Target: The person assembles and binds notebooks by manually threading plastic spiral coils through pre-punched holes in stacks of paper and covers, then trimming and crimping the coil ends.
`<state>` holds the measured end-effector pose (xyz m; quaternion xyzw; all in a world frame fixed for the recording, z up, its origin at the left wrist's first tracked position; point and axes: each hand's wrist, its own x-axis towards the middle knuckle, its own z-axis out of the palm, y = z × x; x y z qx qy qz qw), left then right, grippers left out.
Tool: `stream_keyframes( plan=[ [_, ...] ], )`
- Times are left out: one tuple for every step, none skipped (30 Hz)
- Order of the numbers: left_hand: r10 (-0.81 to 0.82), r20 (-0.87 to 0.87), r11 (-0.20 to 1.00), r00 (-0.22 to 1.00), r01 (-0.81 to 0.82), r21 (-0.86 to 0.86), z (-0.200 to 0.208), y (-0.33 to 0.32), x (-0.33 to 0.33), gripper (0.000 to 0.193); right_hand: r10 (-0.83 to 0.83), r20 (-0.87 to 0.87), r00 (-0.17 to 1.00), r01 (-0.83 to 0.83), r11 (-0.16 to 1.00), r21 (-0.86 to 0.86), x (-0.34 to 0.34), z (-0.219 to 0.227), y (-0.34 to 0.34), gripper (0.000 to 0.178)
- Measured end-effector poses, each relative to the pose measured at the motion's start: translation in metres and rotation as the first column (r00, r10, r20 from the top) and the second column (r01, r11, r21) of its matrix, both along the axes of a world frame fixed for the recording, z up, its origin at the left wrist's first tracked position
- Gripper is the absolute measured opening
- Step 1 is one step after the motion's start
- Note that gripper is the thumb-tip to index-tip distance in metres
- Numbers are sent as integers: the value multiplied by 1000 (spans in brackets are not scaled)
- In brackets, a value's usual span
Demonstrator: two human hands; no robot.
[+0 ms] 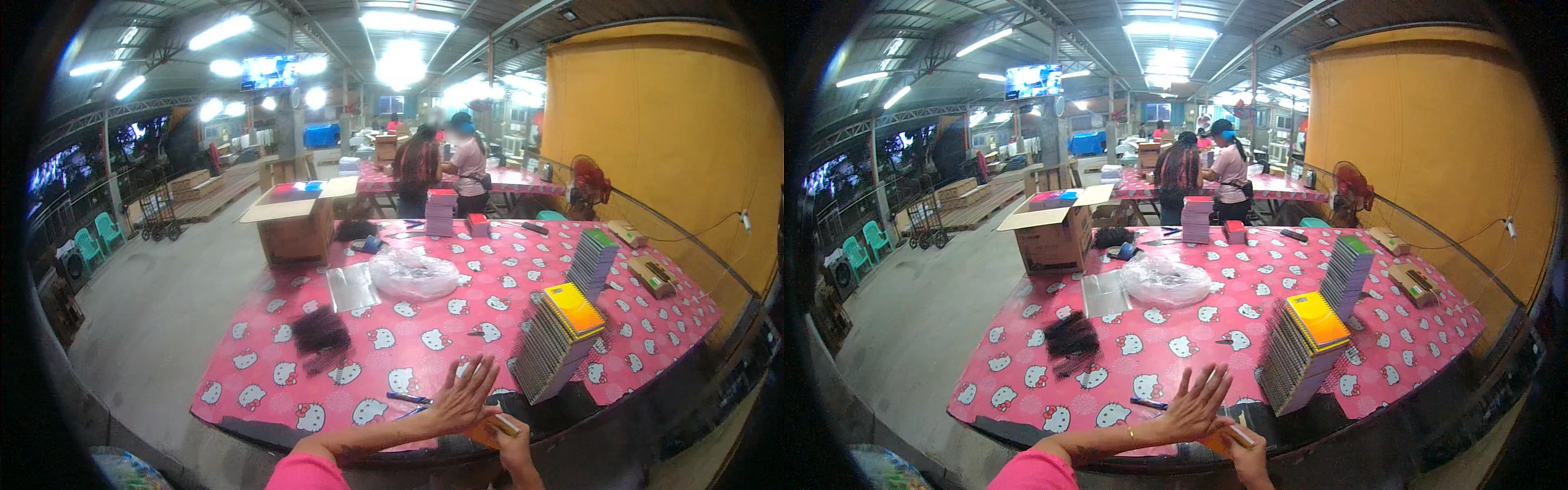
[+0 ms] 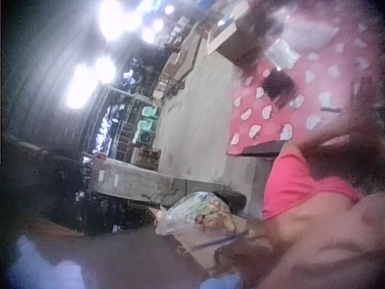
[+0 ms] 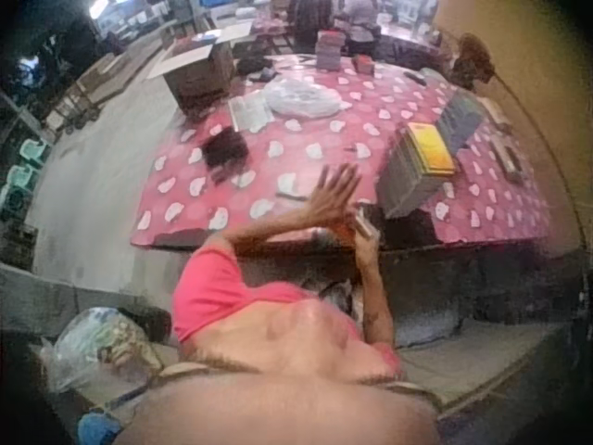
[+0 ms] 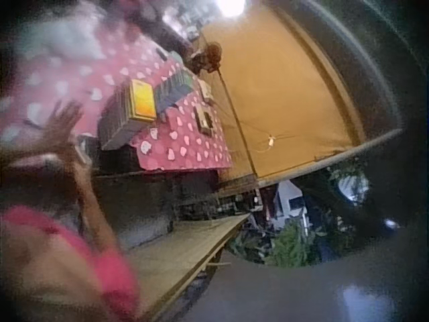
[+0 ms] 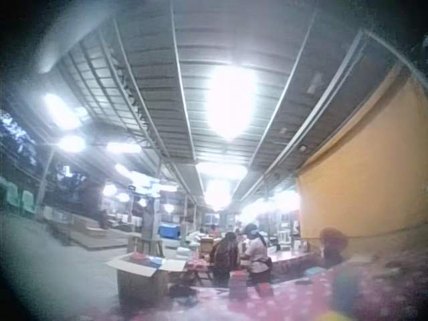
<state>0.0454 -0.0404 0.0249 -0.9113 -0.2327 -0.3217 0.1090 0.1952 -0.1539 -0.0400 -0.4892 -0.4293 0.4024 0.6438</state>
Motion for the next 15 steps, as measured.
stream_keyframes(
  plan=[
    [-120, 13, 990, 993, 120, -71, -9, -7, -6, 89, -25, -47, 999, 25, 1000, -7, 1, -6, -1, 28],
    [-231, 36, 963, 972, 234, -132, -28, -17, -15, 88, -44, -94, 995, 43, 999, -9, -8, 16, -2, 27],
    [-345, 64, 919, 936, 351, -181, -45, -29, -23, 88, -69, -140, 988, 70, 998, -4, -13, 32, -3, 27],
    [-371, -1, 901, 929, 360, -241, -58, -42, -29, 88, -85, -106, 991, 85, 996, -2, -11, 32, -5, 27],
    [-199, -198, 974, 960, 170, -152, -39, -38, -22, 88, -50, -95, 994, 52, 999, 14, -9, 28, -3, 26],
    [-3, -369, 999, 929, -13, -40, -9, -31, -12, 89, -17, -86, 996, 18, 1000, 14, -7, 20, -2, 26],
    [202, -506, 979, 839, -177, 98, 9, -25, -2, 89, 19, -77, 997, -18, 1000, 9, -6, 8, -1, 26],
    [3, 31, 1000, 1000, -3, 12, 4, -5, 1, 90, 80, -99, 992, -72, 994, 85, -3, -6, 1, 26],
    [-96, 31, 994, 995, 98, -52, -5, -11, -3, 89, 48, -134, 990, -42, 998, 52, -8, 8, 0, 26],
    [-196, 38, 973, 980, 199, -115, -23, -25, -10, 89, 13, -168, 986, -10, 1000, 17, -11, 24, -3, 27],
    [-306, 49, 936, 951, 310, -164, -38, -38, -17, 88, -33, -199, 979, 33, 999, -7, -14, 38, -4, 27],
    [-324, 2, 912, 946, 313, -263, -42, -54, -25, 87, -11, -172, 985, 16, 999, 31, -10, 31, -4, 27],
    [-157, -164, 978, 974, 130, -165, -37, -45, -17, 87, -1, -119, 993, 5, 999, 38, -5, 20, 0, 27],
    [16, -296, 998, 955, -33, -54, -12, -33, -5, 87, -4, -58, 998, 5, 1000, 23, 3, 4, 4, 27],
    [222, -416, 975, 882, -207, 82, 8, -25, 0, 88, 22, -14, 1000, -22, 1000, 6, 3, -6, 5, 28]
  ],
)
